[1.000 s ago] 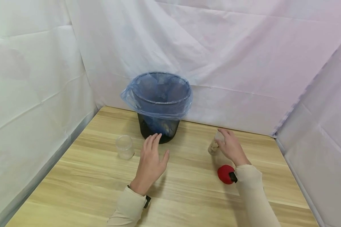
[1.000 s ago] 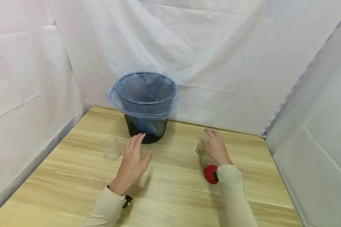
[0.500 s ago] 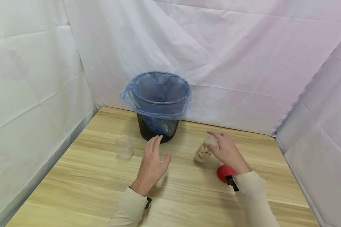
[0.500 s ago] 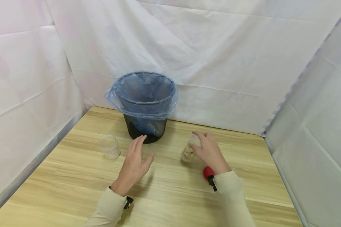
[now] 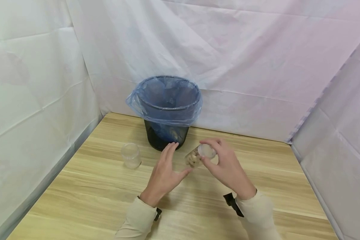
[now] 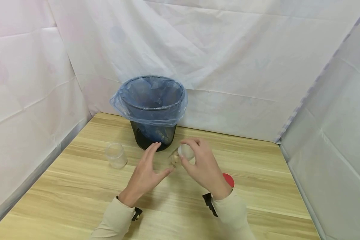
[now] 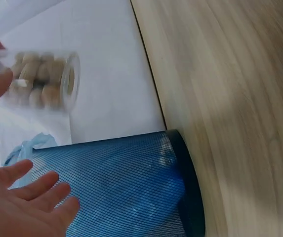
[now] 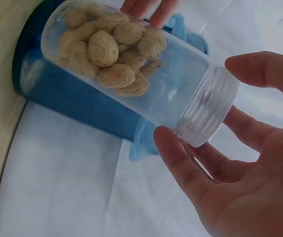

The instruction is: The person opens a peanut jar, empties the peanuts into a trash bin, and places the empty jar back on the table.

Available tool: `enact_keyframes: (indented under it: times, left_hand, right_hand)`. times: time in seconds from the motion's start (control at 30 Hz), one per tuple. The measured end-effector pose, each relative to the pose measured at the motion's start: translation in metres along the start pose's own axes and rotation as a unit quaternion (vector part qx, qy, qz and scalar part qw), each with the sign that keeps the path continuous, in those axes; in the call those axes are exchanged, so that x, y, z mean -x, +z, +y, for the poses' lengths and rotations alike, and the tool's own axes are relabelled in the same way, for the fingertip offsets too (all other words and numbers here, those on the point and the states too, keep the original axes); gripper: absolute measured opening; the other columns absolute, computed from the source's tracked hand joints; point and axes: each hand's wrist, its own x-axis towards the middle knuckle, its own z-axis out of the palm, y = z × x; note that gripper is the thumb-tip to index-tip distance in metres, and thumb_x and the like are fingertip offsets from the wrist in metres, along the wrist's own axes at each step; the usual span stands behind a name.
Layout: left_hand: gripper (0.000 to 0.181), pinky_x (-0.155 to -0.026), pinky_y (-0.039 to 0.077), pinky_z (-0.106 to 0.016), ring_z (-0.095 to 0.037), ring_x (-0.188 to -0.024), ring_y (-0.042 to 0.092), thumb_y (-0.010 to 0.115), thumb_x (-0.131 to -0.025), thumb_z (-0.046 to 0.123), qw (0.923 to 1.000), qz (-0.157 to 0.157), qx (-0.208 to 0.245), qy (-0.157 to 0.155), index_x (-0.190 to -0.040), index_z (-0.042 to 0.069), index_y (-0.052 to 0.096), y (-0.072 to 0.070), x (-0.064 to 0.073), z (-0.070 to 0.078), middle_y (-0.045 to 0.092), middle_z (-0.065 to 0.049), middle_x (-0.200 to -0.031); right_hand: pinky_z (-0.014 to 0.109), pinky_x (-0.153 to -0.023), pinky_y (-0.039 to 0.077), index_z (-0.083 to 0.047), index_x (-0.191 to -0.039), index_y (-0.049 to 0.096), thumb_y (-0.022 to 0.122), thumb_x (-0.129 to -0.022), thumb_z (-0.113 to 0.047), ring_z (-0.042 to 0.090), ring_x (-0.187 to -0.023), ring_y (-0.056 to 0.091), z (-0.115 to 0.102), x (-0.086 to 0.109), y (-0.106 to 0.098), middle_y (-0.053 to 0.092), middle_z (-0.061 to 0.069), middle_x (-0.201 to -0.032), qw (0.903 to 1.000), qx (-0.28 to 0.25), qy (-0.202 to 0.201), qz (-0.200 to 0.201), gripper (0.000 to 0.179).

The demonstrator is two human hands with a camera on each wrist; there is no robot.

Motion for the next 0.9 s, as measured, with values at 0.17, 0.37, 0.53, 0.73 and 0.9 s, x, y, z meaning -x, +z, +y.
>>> enact_keyframes:
  times: [0.17,0.37,0.53,0.73,0.9]
  left_hand:
    - [0.098,-0.107,0.057,-0.057,-0.035,-0.141,0.059,0.095,-0.084,0.039,0.9991,-0.017,0.037,0.010,-0.163,0.012,0.044,0.001,0.000,0.006,0.050,-0.012,-0.164]
    - [0.077,-0.098,0.062,-0.048,-0.026,-0.125,0.069,0.095,-0.085,0.023,0.9985,0.007,0.028,0.047,-0.151,0.011,0.057,0.002,0.000,0.008,0.066,-0.009,-0.143]
    - [0.071,-0.092,0.064,-0.045,-0.026,-0.120,0.070,0.097,-0.082,0.017,0.9966,0.043,-0.007,0.070,-0.145,0.011,0.064,0.004,0.001,0.005,0.070,-0.009,-0.134]
    - [0.071,-0.094,0.064,-0.043,-0.027,-0.121,0.068,0.100,-0.077,0.014,0.9870,0.090,-0.070,0.113,-0.140,0.010,0.068,0.004,-0.001,0.002,0.071,-0.009,-0.131]
    - [0.071,-0.098,0.062,-0.045,-0.028,-0.120,0.068,0.101,-0.074,0.013,0.9829,0.102,-0.097,0.119,-0.138,0.011,0.071,0.001,-0.003,-0.002,0.072,-0.008,-0.128]
  right_hand:
    - [0.046,-0.090,0.061,-0.015,-0.138,0.069,0.078,-0.095,-0.008,0.023,-0.117,0.066,-0.008,0.002,0.009,0.067,0.006,-0.135,0.9990,-0.044,0.002,-0.007,0.045]
    - [0.045,-0.093,0.062,-0.014,-0.138,0.067,0.076,-0.095,-0.008,0.022,-0.117,0.064,-0.010,0.003,0.020,0.066,0.007,-0.135,0.9974,-0.066,0.008,-0.027,0.044]
    - [0.041,-0.089,0.061,-0.013,-0.141,0.065,0.075,-0.102,-0.020,0.021,-0.116,0.065,-0.008,0.001,0.024,0.065,0.005,-0.138,0.9977,-0.050,0.016,-0.044,0.041]
    - [0.029,-0.080,0.060,-0.016,-0.143,0.066,0.070,-0.106,-0.040,0.013,-0.094,0.067,0.000,-0.001,0.026,0.071,0.003,-0.125,0.9937,-0.048,0.083,-0.059,0.045]
    - [0.029,-0.082,0.062,-0.014,-0.142,0.068,0.072,-0.104,-0.040,0.009,-0.089,0.069,0.005,-0.003,0.028,0.074,0.003,-0.119,0.9894,-0.062,0.110,-0.072,0.046]
